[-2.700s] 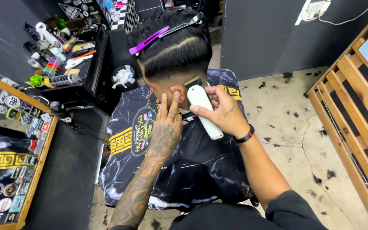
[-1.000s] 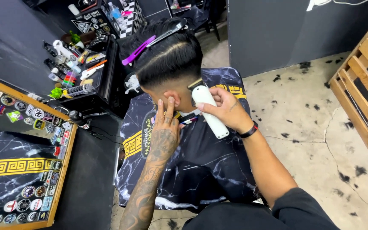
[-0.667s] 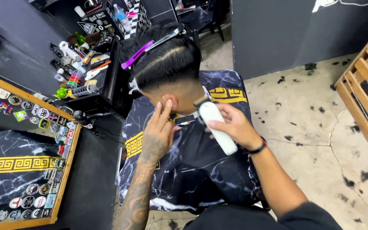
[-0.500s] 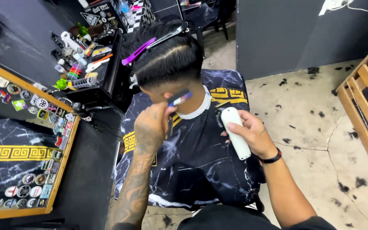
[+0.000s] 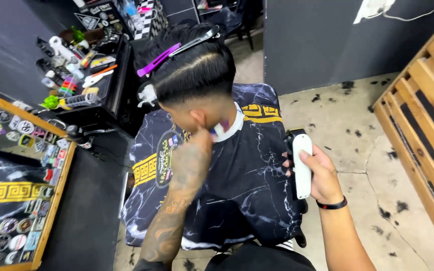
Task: A barber uses electric clippers and a comb to perform a fade haircut on a client's head.
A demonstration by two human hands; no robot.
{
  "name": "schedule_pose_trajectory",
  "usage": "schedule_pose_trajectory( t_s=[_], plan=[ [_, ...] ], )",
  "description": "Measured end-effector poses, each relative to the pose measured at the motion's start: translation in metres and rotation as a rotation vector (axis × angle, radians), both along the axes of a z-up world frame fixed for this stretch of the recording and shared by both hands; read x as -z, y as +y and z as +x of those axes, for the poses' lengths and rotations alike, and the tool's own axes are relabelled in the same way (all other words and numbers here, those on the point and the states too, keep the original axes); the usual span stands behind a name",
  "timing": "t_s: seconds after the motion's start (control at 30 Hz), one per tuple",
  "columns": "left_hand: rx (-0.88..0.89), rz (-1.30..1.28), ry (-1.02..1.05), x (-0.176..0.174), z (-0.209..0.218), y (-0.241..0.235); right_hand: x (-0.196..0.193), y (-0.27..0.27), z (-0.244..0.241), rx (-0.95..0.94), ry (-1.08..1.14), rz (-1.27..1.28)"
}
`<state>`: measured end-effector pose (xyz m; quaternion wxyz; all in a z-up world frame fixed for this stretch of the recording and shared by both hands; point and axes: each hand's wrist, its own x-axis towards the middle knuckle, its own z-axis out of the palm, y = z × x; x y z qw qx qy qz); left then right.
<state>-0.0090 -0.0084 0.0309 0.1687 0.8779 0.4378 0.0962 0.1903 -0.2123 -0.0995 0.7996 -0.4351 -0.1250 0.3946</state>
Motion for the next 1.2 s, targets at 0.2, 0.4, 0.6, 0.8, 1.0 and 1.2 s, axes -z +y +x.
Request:
schedule_pose_trajectory(
  t_s=[0.2,0.4,0.6,0.8,1.0,1.2],
  plan=[
    [0.539,0.813,-0.287,0.037,-0.015,0.035,-0.015,0.009,-0.030,0.038,0.013,-0.004],
    [0.652,1.069,-0.423,0.041,-0.025,0.065,-0.059,0.045,-0.081,0.057,-0.193,-0.143],
    [0.649,1.020,-0.452,0.060,-0.037,0.068,-0.079,0.086,-0.079,0.118,-0.715,-0.326],
    [0.612,1.009,-0.459,0.082,-0.031,0.072,-0.095,0.113,-0.073,0.114,-0.760,-0.290],
    [0.625,0.953,-0.395,0.096,-0.026,0.074,-0.099,0.115,-0.074,0.104,-0.736,-0.271],
    [0.639,0.931,-0.388,0.096,-0.026,0.075,-0.106,0.122,-0.078,0.105,-0.736,-0.255]
  ],
)
